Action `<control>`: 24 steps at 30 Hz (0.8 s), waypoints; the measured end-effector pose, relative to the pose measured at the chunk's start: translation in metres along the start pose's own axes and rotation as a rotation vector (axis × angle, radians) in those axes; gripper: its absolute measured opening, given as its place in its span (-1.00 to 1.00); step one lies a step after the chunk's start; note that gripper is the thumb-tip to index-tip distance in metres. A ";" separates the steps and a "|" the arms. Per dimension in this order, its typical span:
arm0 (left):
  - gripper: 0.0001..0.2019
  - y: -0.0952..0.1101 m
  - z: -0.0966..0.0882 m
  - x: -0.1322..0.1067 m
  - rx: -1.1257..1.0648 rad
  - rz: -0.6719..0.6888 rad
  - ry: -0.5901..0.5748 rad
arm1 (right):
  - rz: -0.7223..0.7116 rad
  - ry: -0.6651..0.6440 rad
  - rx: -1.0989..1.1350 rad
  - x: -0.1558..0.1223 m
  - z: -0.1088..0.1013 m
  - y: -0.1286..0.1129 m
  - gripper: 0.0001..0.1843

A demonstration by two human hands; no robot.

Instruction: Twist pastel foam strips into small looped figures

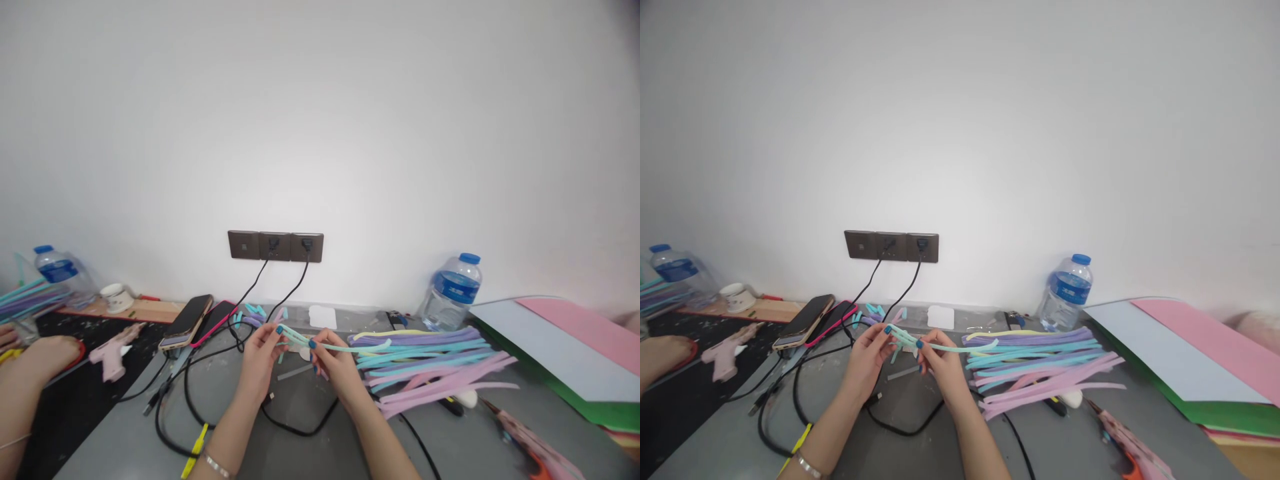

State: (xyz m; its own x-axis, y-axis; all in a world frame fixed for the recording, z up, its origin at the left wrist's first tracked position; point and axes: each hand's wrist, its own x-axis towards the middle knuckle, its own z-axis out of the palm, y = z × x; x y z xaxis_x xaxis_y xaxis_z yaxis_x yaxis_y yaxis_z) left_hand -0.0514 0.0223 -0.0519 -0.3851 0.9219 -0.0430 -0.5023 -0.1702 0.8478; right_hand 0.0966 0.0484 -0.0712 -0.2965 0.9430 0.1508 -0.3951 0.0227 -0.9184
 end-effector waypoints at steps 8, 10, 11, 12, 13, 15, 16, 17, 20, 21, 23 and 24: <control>-0.61 0.004 0.002 -0.004 0.050 -0.076 -0.231 | 0.278 -0.006 0.280 -0.003 -0.006 -0.008 -0.63; -0.67 0.004 0.002 -0.006 0.077 -0.081 -0.268 | 0.325 -0.040 0.280 -0.005 -0.007 -0.010 -0.62; -0.70 0.005 0.001 -0.006 0.085 -0.076 -0.279 | 0.343 -0.059 0.274 -0.006 -0.006 -0.011 -0.62; -0.72 0.005 0.001 -0.005 0.090 -0.071 -0.288 | 0.363 -0.080 0.267 -0.007 -0.006 -0.011 -0.62; -0.73 0.004 0.000 -0.005 0.090 -0.066 -0.292 | 0.385 -0.102 0.260 -0.008 -0.005 -0.012 -0.62; -0.73 0.004 -0.002 -0.003 0.079 -0.059 -0.292 | 0.422 -0.133 0.248 -0.010 -0.004 -0.012 -0.62; -0.73 0.003 -0.003 -0.003 0.072 -0.058 -0.291 | 0.435 -0.145 0.242 -0.011 -0.003 -0.012 -0.62; -0.72 0.003 -0.004 -0.002 0.062 -0.054 -0.289 | 0.439 -0.157 0.239 -0.011 -0.002 -0.012 -0.62; -0.73 0.001 -0.004 -0.002 0.014 -0.043 -0.269 | 0.409 -0.199 0.250 -0.013 0.000 -0.013 -0.65; -0.73 0.001 -0.003 -0.002 -0.006 -0.042 -0.256 | 0.392 -0.212 0.257 -0.013 0.000 -0.013 -0.67; -0.73 0.001 -0.002 -0.003 -0.038 -0.044 -0.232 | 0.361 -0.219 0.268 -0.013 0.001 -0.013 -0.70; -0.73 0.001 -0.001 -0.003 -0.049 -0.047 -0.226 | 0.348 -0.213 0.273 -0.013 0.001 -0.013 -0.72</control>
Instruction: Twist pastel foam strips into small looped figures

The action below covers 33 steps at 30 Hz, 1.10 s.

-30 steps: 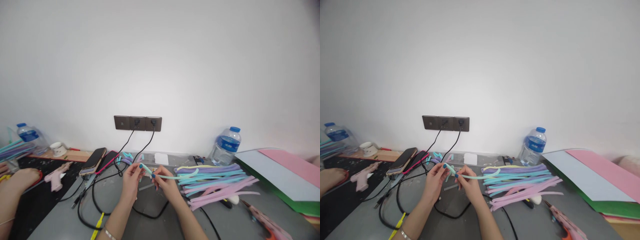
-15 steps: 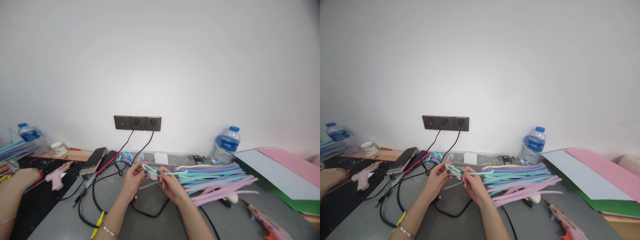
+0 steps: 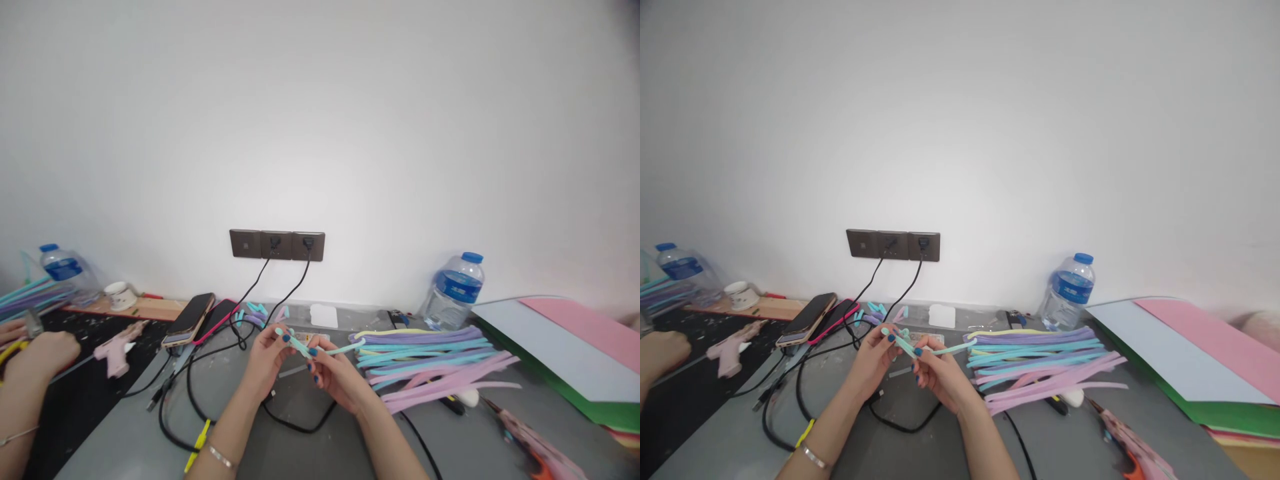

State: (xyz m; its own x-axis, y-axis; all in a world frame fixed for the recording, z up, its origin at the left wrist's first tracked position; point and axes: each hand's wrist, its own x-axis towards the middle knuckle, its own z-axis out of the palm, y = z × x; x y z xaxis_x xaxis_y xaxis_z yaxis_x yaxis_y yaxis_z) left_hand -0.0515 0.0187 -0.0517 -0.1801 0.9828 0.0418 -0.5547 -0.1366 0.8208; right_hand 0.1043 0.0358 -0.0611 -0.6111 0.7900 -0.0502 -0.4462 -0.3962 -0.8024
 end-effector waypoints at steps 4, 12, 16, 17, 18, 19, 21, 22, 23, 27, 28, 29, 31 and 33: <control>-0.75 -0.001 0.003 -0.001 -0.008 -0.022 -0.013 | -0.038 0.057 0.050 0.003 -0.001 0.001 -0.72; -0.79 -0.010 0.006 -0.007 0.177 -0.121 -0.264 | 0.101 0.040 0.203 0.002 -0.004 -0.001 -0.74; -0.82 -0.010 0.006 -0.006 0.200 -0.073 -0.300 | 0.125 0.005 0.204 0.002 -0.005 0.001 -0.73; -0.82 -0.010 0.006 -0.006 0.191 -0.069 -0.295 | 0.120 0.009 0.198 0.003 -0.005 0.002 -0.72; -0.82 -0.010 0.007 -0.006 0.181 -0.066 -0.278 | 0.098 0.022 0.187 0.003 -0.005 0.003 -0.72; -0.81 -0.010 0.008 -0.006 0.169 -0.063 -0.247 | 0.061 0.041 0.165 0.004 -0.005 0.004 -0.71; -0.79 -0.011 0.010 -0.006 0.133 -0.055 -0.144 | -0.044 0.082 0.091 0.006 -0.004 0.006 -0.71; -0.78 -0.012 0.010 -0.005 0.109 -0.052 -0.087 | -0.100 0.100 0.041 0.008 -0.003 0.008 -0.70; -0.77 -0.013 0.011 -0.005 0.082 -0.052 -0.037 | -0.152 0.118 -0.015 0.009 -0.002 0.009 -0.69; -0.75 -0.020 0.010 -0.004 0.034 -0.066 0.027 | -0.300 0.193 -0.230 0.014 -0.001 0.013 -0.66; -0.75 -0.022 0.010 -0.004 0.037 -0.070 0.021 | -0.328 0.208 -0.267 0.015 -0.001 0.013 -0.66; -0.74 -0.023 0.010 -0.004 0.040 -0.075 0.015 | -0.353 0.219 -0.297 0.015 -0.001 0.013 -0.66; -0.72 -0.024 0.010 -0.005 0.043 -0.084 0.021 | -0.387 0.234 -0.339 0.015 -0.001 0.013 -0.67; -0.70 -0.025 0.010 -0.005 0.030 -0.094 0.048 | -0.404 0.238 -0.368 0.014 -0.001 0.012 -0.68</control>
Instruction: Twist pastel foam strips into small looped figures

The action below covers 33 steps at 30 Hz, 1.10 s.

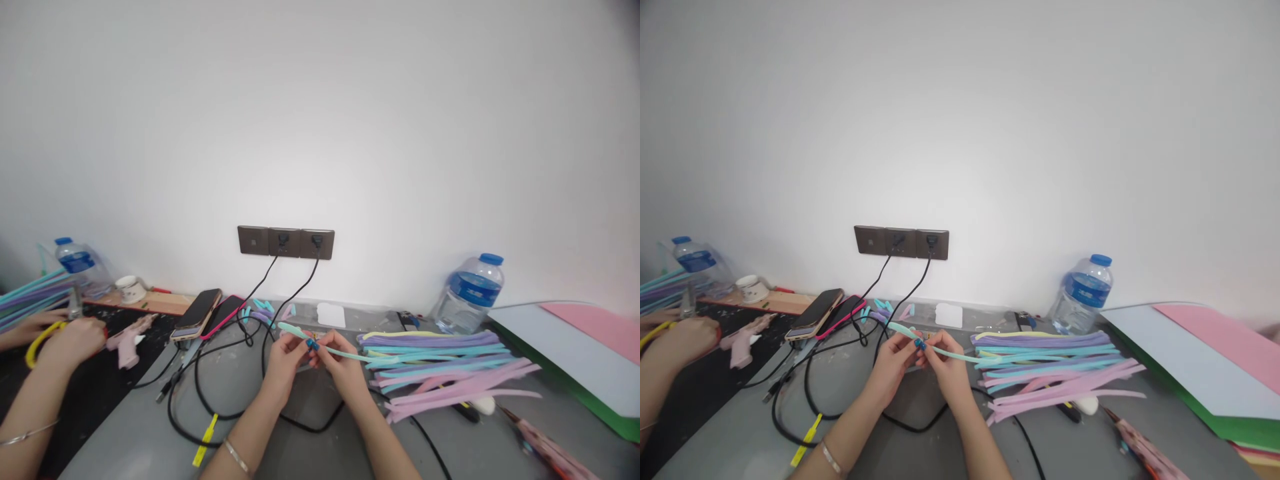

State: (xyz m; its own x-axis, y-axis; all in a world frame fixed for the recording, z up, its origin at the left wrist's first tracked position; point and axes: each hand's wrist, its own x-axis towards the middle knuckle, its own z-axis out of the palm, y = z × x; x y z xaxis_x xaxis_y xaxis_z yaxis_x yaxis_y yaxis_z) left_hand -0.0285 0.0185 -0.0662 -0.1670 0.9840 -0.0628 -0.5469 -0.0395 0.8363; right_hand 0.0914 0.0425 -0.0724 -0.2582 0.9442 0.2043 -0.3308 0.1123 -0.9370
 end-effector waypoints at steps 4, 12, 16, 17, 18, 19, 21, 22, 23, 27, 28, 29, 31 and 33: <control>-0.68 0.002 -0.001 0.001 -0.082 -0.020 0.067 | -0.037 -0.011 -0.056 0.000 -0.001 -0.001 -0.75; -0.64 0.006 -0.001 0.004 -0.192 -0.076 0.087 | -0.080 -0.090 -0.193 0.003 -0.007 0.004 -0.84; -0.70 0.005 -0.002 0.004 -0.174 -0.090 0.063 | -0.083 -0.081 -0.208 0.003 -0.009 0.005 -0.87; -0.70 0.006 -0.003 0.004 -0.159 -0.090 0.059 | -0.080 -0.085 -0.207 0.003 -0.009 0.004 -0.87; -0.70 0.006 -0.004 0.005 -0.141 -0.088 0.055 | -0.073 -0.089 -0.205 0.003 -0.008 0.003 -0.87; -0.70 0.006 -0.005 0.006 -0.126 -0.084 0.056 | -0.066 -0.089 -0.199 0.002 -0.008 0.002 -0.88; -0.70 0.006 -0.007 0.007 -0.111 -0.076 0.072 | -0.054 -0.086 -0.169 0.002 -0.008 -0.002 -0.86; -0.70 0.007 -0.008 0.008 -0.114 -0.077 0.085 | -0.048 -0.086 -0.147 0.001 -0.007 -0.003 -0.85; -0.69 0.007 -0.009 0.008 -0.124 -0.084 0.099 | -0.041 -0.089 -0.119 0.002 -0.007 -0.004 -0.83; -0.66 0.010 -0.010 0.008 -0.150 -0.178 0.086 | 0.002 -0.104 0.063 0.003 -0.008 -0.003 -0.75; -0.66 0.011 -0.009 0.006 -0.141 -0.206 0.055 | 0.010 -0.091 0.116 0.004 -0.009 -0.003 -0.74; -0.67 0.013 -0.008 0.005 -0.123 -0.233 0.014 | 0.017 -0.071 0.167 0.004 -0.009 -0.003 -0.73; -0.71 0.015 -0.005 0.002 -0.074 -0.275 -0.081 | 0.034 -0.031 0.253 0.004 -0.010 -0.004 -0.71; -0.75 0.016 -0.002 -0.002 -0.025 -0.302 -0.164 | 0.059 -0.016 0.316 0.002 -0.011 -0.007 -0.72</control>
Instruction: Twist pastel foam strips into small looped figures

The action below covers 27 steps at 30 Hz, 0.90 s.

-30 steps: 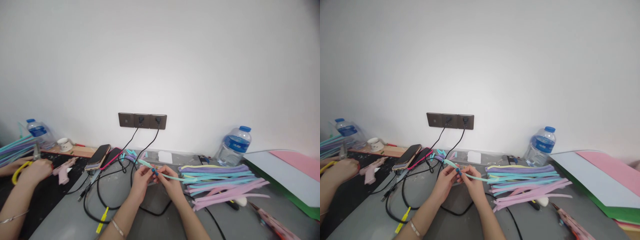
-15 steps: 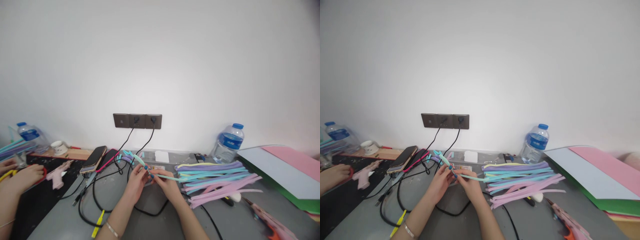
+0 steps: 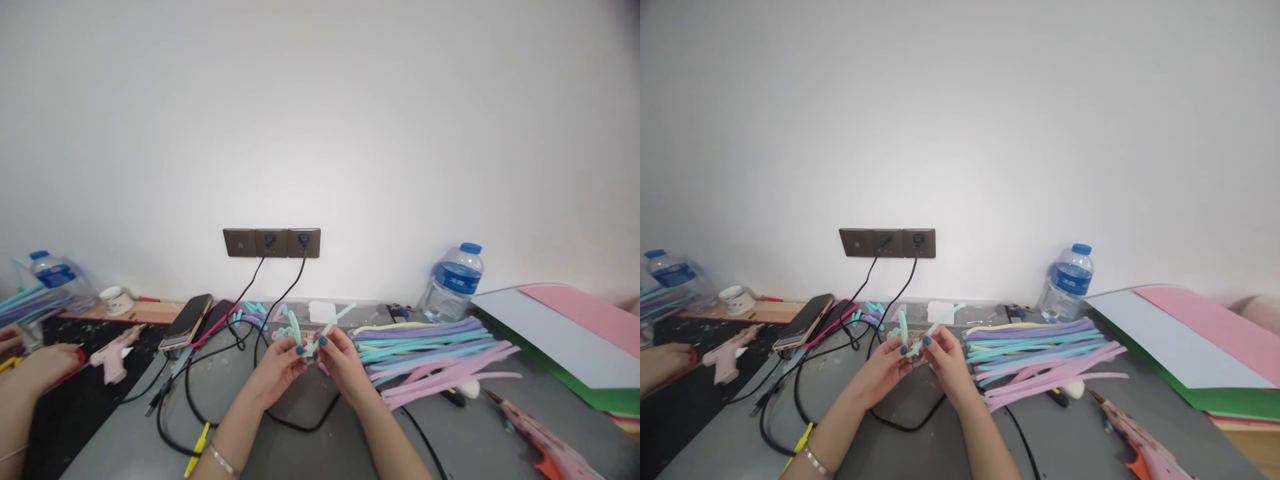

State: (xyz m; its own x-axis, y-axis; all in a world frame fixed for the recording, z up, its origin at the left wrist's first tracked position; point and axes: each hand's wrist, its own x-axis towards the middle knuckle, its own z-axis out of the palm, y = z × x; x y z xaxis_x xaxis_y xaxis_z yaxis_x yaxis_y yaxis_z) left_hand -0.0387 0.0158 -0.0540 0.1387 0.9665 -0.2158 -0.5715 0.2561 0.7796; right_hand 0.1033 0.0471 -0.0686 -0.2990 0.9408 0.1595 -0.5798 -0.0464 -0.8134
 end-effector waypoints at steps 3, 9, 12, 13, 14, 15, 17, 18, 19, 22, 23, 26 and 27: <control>-0.76 -0.001 0.002 -0.003 0.057 -0.011 -0.077 | 0.044 -0.024 0.021 -0.003 0.001 -0.005 -0.72; -0.79 0.000 -0.001 -0.006 0.164 0.004 -0.173 | 0.033 0.002 0.004 -0.001 -0.001 -0.007 -0.74; -0.78 0.001 -0.002 -0.005 0.261 0.040 -0.121 | -0.005 0.011 -0.003 0.001 -0.004 -0.005 -0.79; -0.78 0.001 -0.002 -0.004 0.304 0.061 -0.099 | -0.008 0.003 -0.014 0.002 -0.006 -0.004 -0.80; -0.79 0.002 -0.003 -0.002 0.353 0.086 -0.076 | -0.007 -0.006 -0.032 0.002 -0.007 -0.004 -0.80; -0.81 0.002 -0.005 -0.001 0.408 0.113 -0.055 | 0.000 -0.014 -0.058 0.002 -0.008 -0.003 -0.79; -0.85 0.002 -0.008 0.002 0.516 0.163 -0.033 | 0.024 -0.014 -0.123 0.003 -0.009 0.000 -0.78; -0.88 0.002 -0.010 0.004 0.560 0.183 -0.031 | 0.033 -0.006 -0.160 0.004 -0.010 0.001 -0.77; -0.90 0.001 -0.011 0.005 0.598 0.201 -0.032 | 0.038 0.010 -0.195 0.004 -0.011 0.002 -0.76; -0.96 -0.002 -0.012 0.007 0.655 0.267 -0.013 | 0.034 0.084 -0.237 0.008 -0.013 0.006 -0.73; -0.97 -0.003 -0.011 0.007 0.664 0.298 0.009 | 0.034 0.122 -0.222 0.009 -0.014 0.007 -0.72; -0.90 -0.006 -0.005 0.004 0.719 0.420 0.069 | 0.035 0.233 -0.130 0.012 -0.015 0.009 -0.69; -0.87 -0.006 -0.003 0.003 0.743 0.465 0.081 | 0.032 0.257 -0.107 0.012 -0.015 0.009 -0.69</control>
State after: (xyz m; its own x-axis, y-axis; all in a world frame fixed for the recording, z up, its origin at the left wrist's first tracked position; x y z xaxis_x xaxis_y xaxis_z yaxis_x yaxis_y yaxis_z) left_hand -0.0369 0.0167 -0.0611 -0.0509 0.9786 0.1996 0.1224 -0.1922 0.9737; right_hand 0.1060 0.0630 -0.0825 -0.1058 0.9944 -0.0037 -0.4856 -0.0549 -0.8724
